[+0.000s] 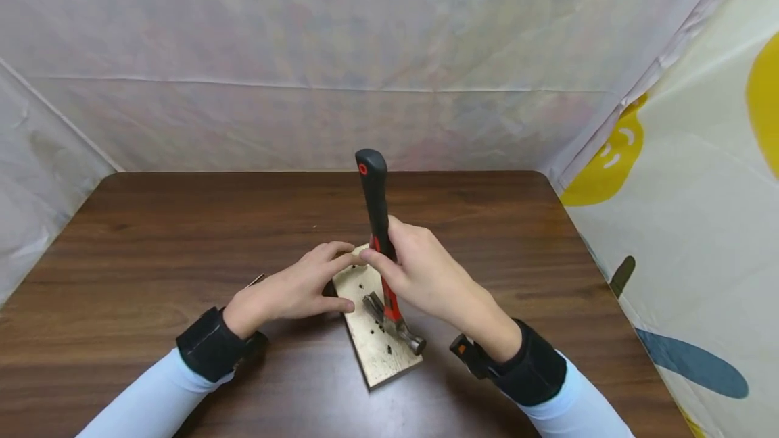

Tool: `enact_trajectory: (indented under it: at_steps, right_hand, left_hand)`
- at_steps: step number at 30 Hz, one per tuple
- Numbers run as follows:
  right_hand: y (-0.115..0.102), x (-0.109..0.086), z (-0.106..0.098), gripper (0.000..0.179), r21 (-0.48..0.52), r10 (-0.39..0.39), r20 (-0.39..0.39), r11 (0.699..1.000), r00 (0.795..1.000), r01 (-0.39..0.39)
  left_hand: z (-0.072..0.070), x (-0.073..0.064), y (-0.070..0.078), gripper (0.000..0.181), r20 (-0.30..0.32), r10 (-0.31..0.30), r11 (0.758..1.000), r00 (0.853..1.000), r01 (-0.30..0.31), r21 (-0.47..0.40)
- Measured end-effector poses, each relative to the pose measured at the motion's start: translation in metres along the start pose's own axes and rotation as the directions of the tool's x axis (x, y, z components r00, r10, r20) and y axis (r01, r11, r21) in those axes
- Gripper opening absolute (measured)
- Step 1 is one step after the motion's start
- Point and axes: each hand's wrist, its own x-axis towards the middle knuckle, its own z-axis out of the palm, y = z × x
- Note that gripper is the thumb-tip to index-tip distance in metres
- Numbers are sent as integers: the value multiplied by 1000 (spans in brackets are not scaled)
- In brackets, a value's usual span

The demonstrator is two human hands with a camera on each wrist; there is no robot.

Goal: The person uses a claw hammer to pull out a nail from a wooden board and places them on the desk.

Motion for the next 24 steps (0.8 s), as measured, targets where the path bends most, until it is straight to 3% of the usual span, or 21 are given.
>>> enact_trajectory:
  at_steps: [11,18,24]
  right_hand:
    - [-2,6,4,9,-24,34,20,999,999,-34]
    - [-4,12,6,10,-39,-1,31,999,1000,2]
    - [-9,14,6,11,-84,12,68,996,998,-7]
  left_hand:
    - [7,-3,2,59,1,28,1000,1000,-28,-3]
    - [5,-2,1,58,-30,54,997,998,-53,49]
    - [3,-2,3,60,-32,39,997,999,-37,63]
